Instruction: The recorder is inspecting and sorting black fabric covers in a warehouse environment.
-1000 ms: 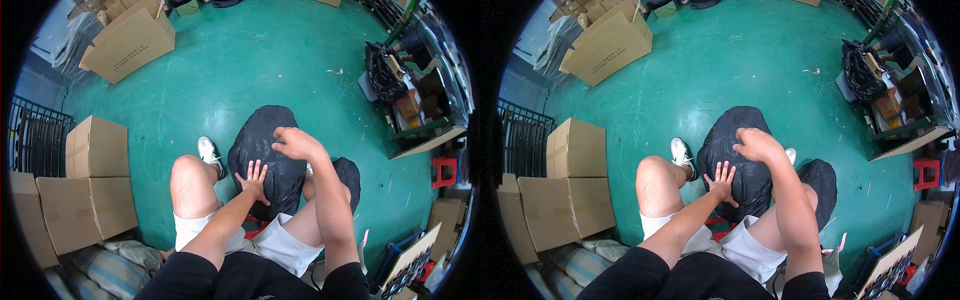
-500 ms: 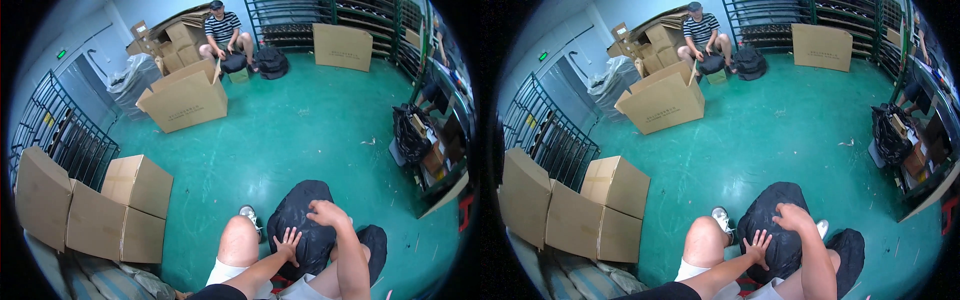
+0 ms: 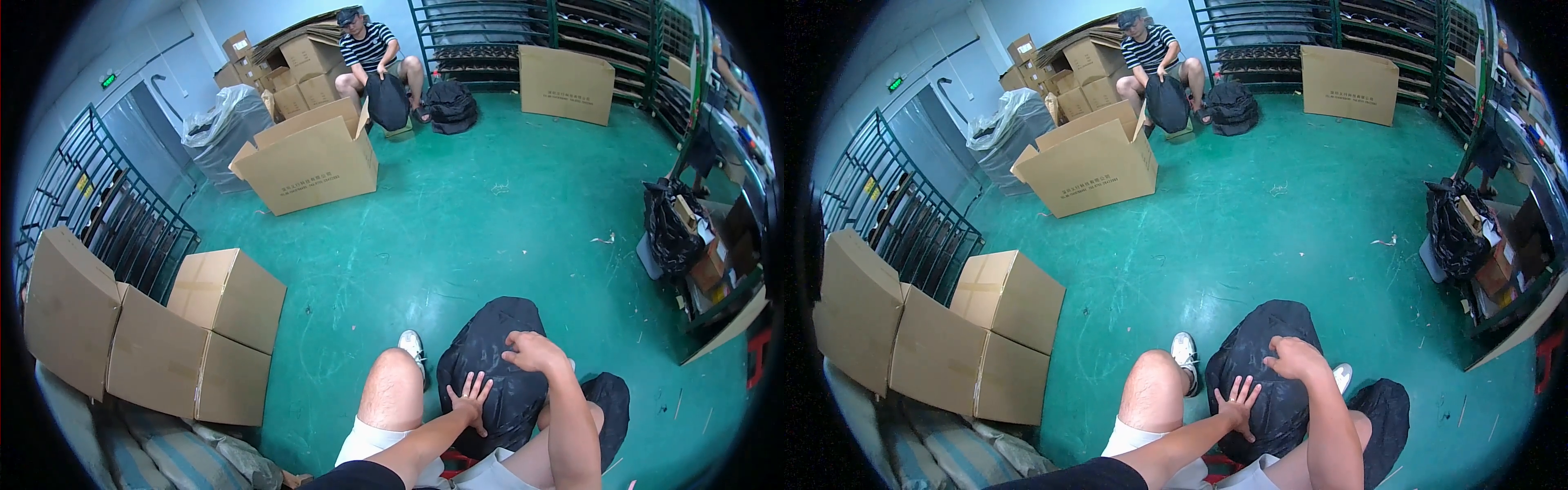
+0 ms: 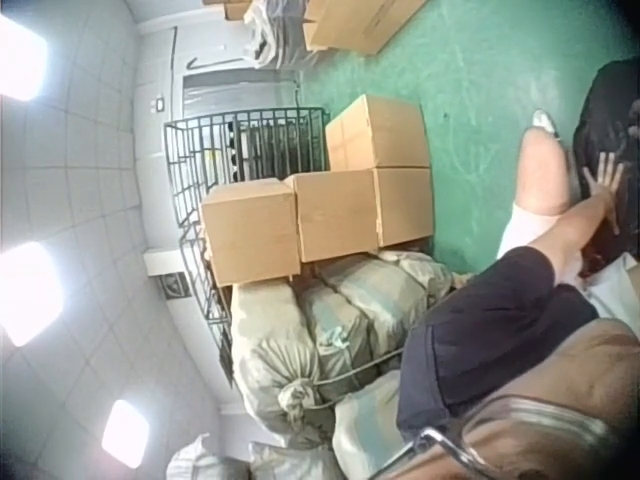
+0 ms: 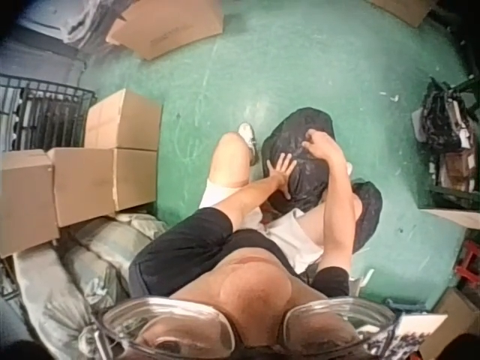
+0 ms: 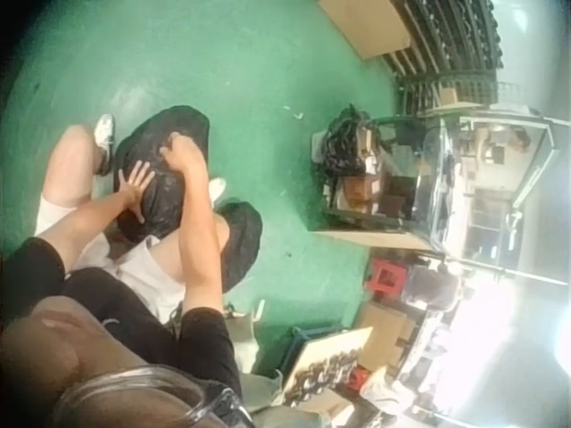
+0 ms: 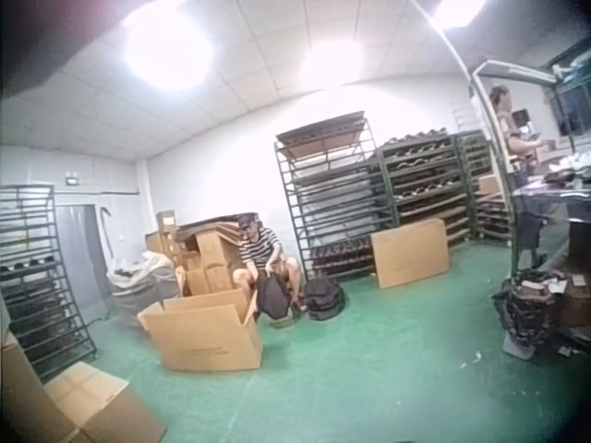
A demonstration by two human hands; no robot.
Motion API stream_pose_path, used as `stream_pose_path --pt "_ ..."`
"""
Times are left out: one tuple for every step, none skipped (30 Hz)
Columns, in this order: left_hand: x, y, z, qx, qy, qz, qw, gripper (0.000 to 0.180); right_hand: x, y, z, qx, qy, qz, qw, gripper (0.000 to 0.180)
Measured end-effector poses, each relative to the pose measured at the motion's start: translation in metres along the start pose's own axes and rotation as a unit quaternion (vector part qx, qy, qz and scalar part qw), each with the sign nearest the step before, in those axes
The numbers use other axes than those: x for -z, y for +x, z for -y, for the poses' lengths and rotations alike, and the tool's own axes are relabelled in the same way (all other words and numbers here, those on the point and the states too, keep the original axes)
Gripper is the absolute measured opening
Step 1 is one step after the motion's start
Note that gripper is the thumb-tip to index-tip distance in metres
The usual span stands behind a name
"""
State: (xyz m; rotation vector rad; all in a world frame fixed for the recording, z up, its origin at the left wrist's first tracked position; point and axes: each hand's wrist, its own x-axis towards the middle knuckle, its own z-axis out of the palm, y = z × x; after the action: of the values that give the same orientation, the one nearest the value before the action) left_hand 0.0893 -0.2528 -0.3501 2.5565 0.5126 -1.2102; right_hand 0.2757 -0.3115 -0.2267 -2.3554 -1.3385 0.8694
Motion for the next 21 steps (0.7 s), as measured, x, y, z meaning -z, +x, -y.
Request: stream_pose_path --pt "0.000 0.000 -0.001 -0.001 0.001 0.001 1.000 0.151 0.000 -0.001 0.000 0.000 0.000 0.000 1.000 0.042" --pt "-0.001 0.000 -0.001 -0.001 0.002 0.001 1.000 0.151 0.000 -0.002 0.001 -0.002 -0.001 0.002 1.000 0.042" --pt "-0.001 -0.001 -0.001 -0.001 0.004 0.001 1.000 0.151 -0.001 -0.003 0.001 -0.003 -0.002 0.004 1.000 0.042" --pt "-0.002 -0.001 -0.002 -0.002 0.006 0.001 1.000 0.151 -0.002 -0.003 0.001 -0.004 -0.001 0.004 1.000 0.042" --pt "-0.002 0.000 -0.002 -0.003 0.006 0.002 1.000 0.151 -0.002 -0.003 0.002 0.001 -0.002 -0.002 1.000 0.043" --pt "-0.002 -0.001 -0.002 -0.004 0.007 0.000 1.000 0.151 -0.004 -0.003 0.003 0.007 -0.002 -0.007 1.000 0.043" --pt "-0.003 -0.001 -0.001 -0.005 0.008 -0.002 1.000 0.151 -0.004 -0.002 0.005 0.006 -0.001 -0.005 1.000 0.043" --pt "-0.004 0.000 -0.001 -0.008 0.008 0.000 1.000 0.151 -0.004 -0.001 0.006 0.007 -0.004 -0.002 1.000 0.043" --pt "-0.005 0.001 0.000 -0.008 0.007 -0.007 1.000 0.152 -0.003 -0.001 0.007 0.007 -0.007 0.000 1.000 0.043" --pt "-0.006 0.002 0.000 -0.009 0.006 -0.014 1.000 0.153 -0.003 -0.001 0.008 0.003 -0.006 0.002 1.000 0.043" --pt "-0.006 0.003 0.001 -0.011 0.003 -0.015 1.000 0.153 -0.003 -0.001 0.009 0.008 -0.008 -0.001 1.000 0.043" --pt "-0.006 0.002 0.001 -0.014 0.003 -0.013 1.000 0.153 -0.003 -0.001 0.009 0.013 -0.009 -0.004 1.000 0.043" --pt "-0.005 0.002 0.001 -0.013 0.004 -0.013 1.000 0.153 -0.003 -0.002 0.008 0.009 -0.008 -0.003 1.000 0.043" --pt "-0.004 0.002 0.001 -0.010 0.004 -0.013 1.000 0.153 -0.004 -0.002 0.007 0.010 -0.007 -0.001 1.000 0.042" --pt "-0.004 0.002 0.001 -0.009 0.003 -0.012 1.000 0.152 -0.003 -0.002 0.007 0.012 -0.006 0.001 1.000 0.042" --pt "-0.003 0.001 0.001 -0.010 0.003 -0.010 1.000 0.152 -0.003 -0.002 0.007 0.011 -0.005 0.003 1.000 0.042" --pt "-0.002 0.001 0.001 -0.007 0.002 -0.007 1.000 0.151 -0.002 -0.003 0.007 0.008 -0.009 0.006 1.000 0.042" --pt "-0.002 0.001 0.000 -0.003 0.001 -0.003 1.000 0.150 0.000 -0.004 0.007 0.005 -0.013 0.010 1.000 0.042" --pt "-0.001 0.001 0.000 -0.004 0.001 -0.002 1.000 0.150 0.002 -0.006 0.009 0.004 -0.012 0.010 1.000 0.042" --pt "-0.001 0.001 0.000 -0.004 -0.001 -0.001 1.000 0.150 0.004 -0.007 0.012 0.000 -0.005 0.008 1.000 0.041" --pt "-0.002 0.001 0.001 -0.004 -0.004 0.000 1.000 0.150 0.005 -0.008 0.014 -0.003 0.003 0.006 1.000 0.041"
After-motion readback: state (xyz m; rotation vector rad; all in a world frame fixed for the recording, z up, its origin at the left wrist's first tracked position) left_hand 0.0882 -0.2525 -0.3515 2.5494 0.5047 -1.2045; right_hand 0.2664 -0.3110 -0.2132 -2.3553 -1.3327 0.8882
